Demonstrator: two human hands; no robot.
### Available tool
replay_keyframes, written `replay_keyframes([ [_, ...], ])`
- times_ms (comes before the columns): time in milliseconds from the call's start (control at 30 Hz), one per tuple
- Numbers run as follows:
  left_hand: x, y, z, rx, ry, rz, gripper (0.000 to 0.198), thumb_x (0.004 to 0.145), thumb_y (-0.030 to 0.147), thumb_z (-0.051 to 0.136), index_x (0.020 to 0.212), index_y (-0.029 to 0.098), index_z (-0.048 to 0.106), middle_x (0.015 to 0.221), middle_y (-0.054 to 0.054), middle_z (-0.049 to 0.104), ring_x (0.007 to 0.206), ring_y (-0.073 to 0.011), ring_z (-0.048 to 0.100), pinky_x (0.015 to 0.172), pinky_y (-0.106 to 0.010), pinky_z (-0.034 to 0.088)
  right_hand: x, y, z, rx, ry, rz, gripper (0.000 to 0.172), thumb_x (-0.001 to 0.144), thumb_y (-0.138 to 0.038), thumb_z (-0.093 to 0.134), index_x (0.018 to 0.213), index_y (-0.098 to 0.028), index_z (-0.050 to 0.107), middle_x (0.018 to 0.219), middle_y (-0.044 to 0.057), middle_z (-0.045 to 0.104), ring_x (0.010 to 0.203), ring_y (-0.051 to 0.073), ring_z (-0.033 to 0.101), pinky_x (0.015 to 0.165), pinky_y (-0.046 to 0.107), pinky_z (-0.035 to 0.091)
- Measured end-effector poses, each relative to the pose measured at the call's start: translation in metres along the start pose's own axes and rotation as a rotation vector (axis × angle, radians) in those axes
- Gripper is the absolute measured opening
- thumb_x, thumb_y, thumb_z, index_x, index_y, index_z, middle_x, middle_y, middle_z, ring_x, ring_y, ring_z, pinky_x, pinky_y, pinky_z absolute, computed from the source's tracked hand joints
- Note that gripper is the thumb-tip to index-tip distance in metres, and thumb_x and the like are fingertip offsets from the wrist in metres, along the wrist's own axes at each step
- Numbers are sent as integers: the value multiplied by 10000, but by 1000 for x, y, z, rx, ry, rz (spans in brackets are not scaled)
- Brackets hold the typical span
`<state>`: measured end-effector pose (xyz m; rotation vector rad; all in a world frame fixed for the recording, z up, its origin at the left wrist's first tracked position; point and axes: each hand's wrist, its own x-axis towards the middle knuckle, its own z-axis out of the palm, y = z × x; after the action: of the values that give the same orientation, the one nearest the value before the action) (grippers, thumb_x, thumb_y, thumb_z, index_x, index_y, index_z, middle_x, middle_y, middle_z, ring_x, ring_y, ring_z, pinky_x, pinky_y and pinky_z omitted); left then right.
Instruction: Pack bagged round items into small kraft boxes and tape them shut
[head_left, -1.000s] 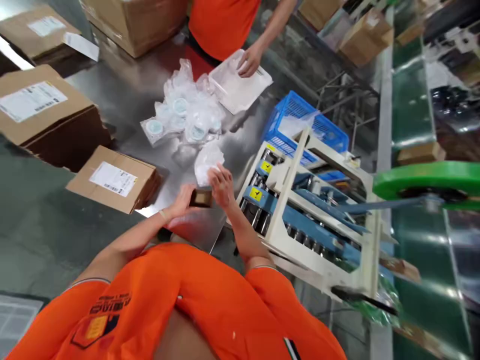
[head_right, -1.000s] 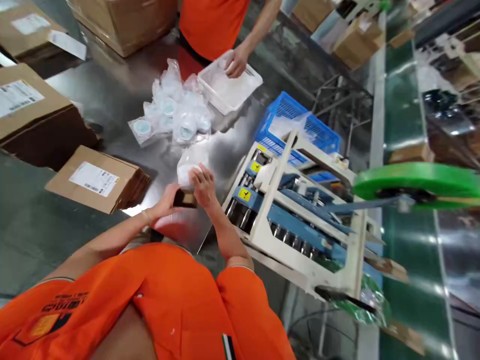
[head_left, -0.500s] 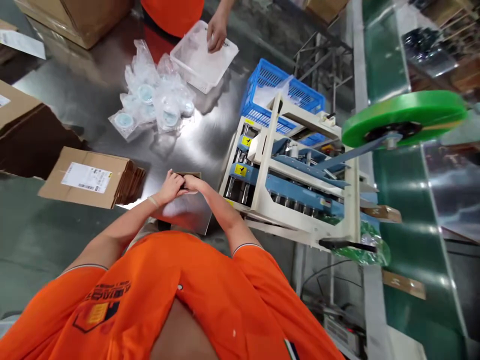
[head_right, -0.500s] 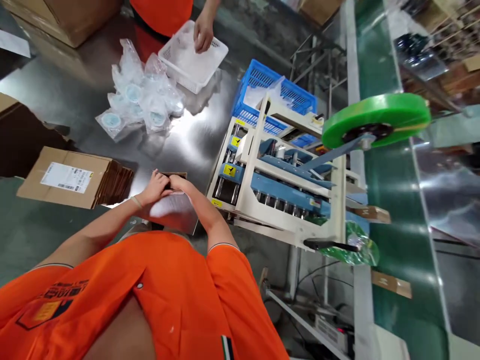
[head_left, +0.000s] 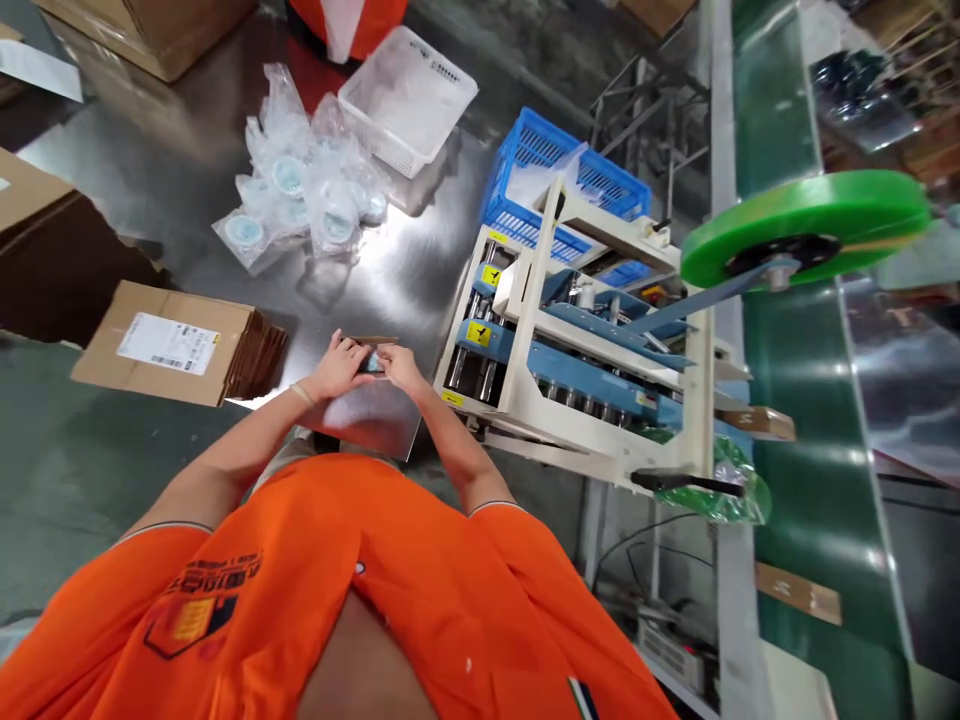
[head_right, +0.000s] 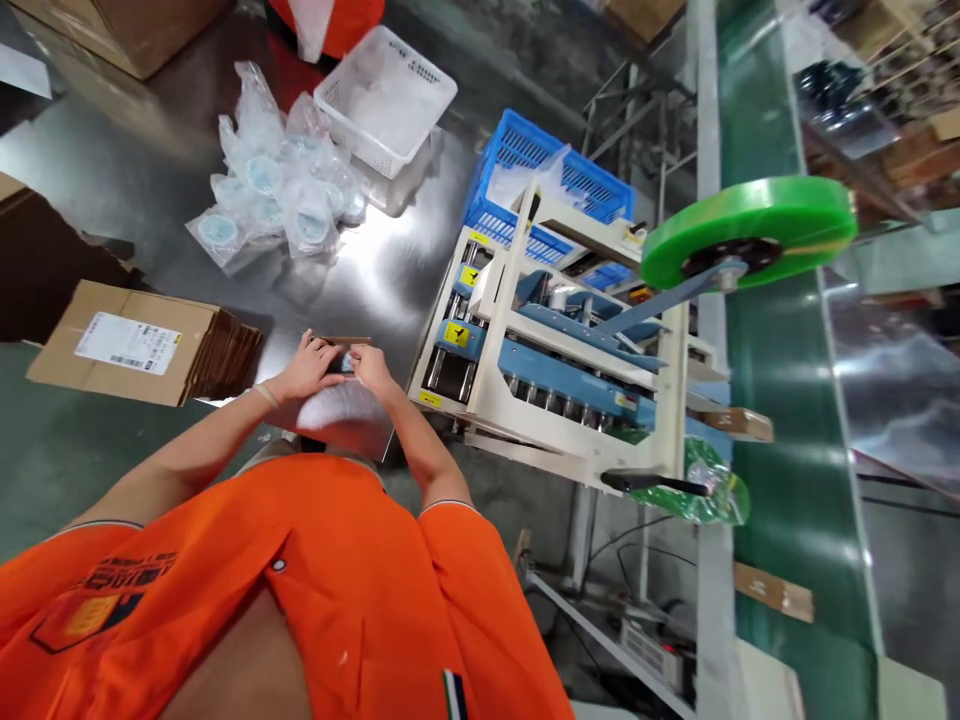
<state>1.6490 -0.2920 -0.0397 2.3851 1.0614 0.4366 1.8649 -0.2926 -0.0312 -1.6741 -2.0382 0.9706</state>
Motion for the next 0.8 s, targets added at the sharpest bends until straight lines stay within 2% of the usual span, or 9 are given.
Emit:
replay_keyframes([
  [67, -6, -12, -4, -163, 53, -18, 441, 1054, 519, 577, 1303, 188, 730, 1263, -170, 751, 1279, -362, 637, 1330, -690, 303, -9, 4, -5, -119, -74, -84, 152, 987, -210, 701, 1016, -154, 839, 1103, 128, 825, 1112, 277, 751, 1099, 412, 572],
  [200, -25, -44, -7, -492, 359, -223, 429, 1048, 518, 567, 1326, 201, 644, 1321, -135, 710, 1338, -298, 626, 1221, -536, 501, -33, 16, -18, -227, -229, -215, 178, 1019, -235, 714, 1098, -150, 849, 1320, 166, 781, 1280, 291, 681, 1183, 446, 527],
  [233, -27, -48, -6, -557, 351, -271, 496, 1015, 547, 628, 1359, 190, 620, 1338, -133, 703, 1328, -295, 629, 1189, -514, 530, -36, 18, -18, -217, -231, -214, 182, 1031, -221, 688, 1082, -155, 851, 1335, 156, 774, 1269, 282, 677, 1175, 442, 528],
  [367, -13, -40, 7, -827, 59, -410, 664, 875, 529, 800, 1372, 144, 586, 1221, -94, 743, 1106, -239, 692, 1009, -419, 625, -33, 17, -15, -141, -188, -146, 178, 1036, -194, 673, 1049, -183, 850, 1310, 95, 774, 1203, 248, 697, 1138, 384, 544],
  [467, 2, -31, 8, -901, 43, -512, 709, 753, 465, 870, 1334, 150, 612, 1140, -83, 770, 1015, -224, 716, 928, -377, 640, -19, 12, -19, -160, -65, -22, 225, 994, -233, 770, 1210, -206, 829, 1323, 99, 755, 1239, 267, 724, 1137, 387, 575],
  [533, 6, -34, -2, -919, -9, -493, 737, 720, 473, 872, 1348, 152, 662, 1171, -113, 798, 1045, -251, 742, 947, -399, 643, -11, 9, -22, -219, 67, 30, 481, 944, -267, 852, 1410, -200, 755, 1478, 160, 687, 1389, 326, 680, 1202, 453, 559],
  [600, 5, -40, -16, -896, -19, -466, 713, 771, 521, 811, 1365, 139, 716, 1238, -166, 814, 1118, -300, 756, 998, -448, 636, -7, 11, -23, -250, 80, -28, 630, 932, -258, 870, 1530, -189, 682, 1621, 204, 605, 1561, 370, 560, 1289, 528, 492],
  [700, 4, -34, -27, -630, 78, -414, 710, 917, 582, 666, 1457, 124, 724, 1432, -232, 758, 1381, -393, 673, 1161, -554, 549, -13, 18, -16, -229, -74, -161, 523, 1017, -175, 746, 1536, -192, 690, 1660, 185, 611, 1659, 340, 463, 1350, 542, 427],
  [800, 4, -8, -15, -287, 64, -357, 885, 926, 672, 690, 1571, 68, 637, 1566, -297, 650, 1612, -513, 430, 1297, -716, 325, -20, 26, -4, -216, -73, -158, 453, 1066, -142, 666, 1517, -158, 708, 1679, 202, 593, 1660, 316, 468, 1344, 489, 435],
])
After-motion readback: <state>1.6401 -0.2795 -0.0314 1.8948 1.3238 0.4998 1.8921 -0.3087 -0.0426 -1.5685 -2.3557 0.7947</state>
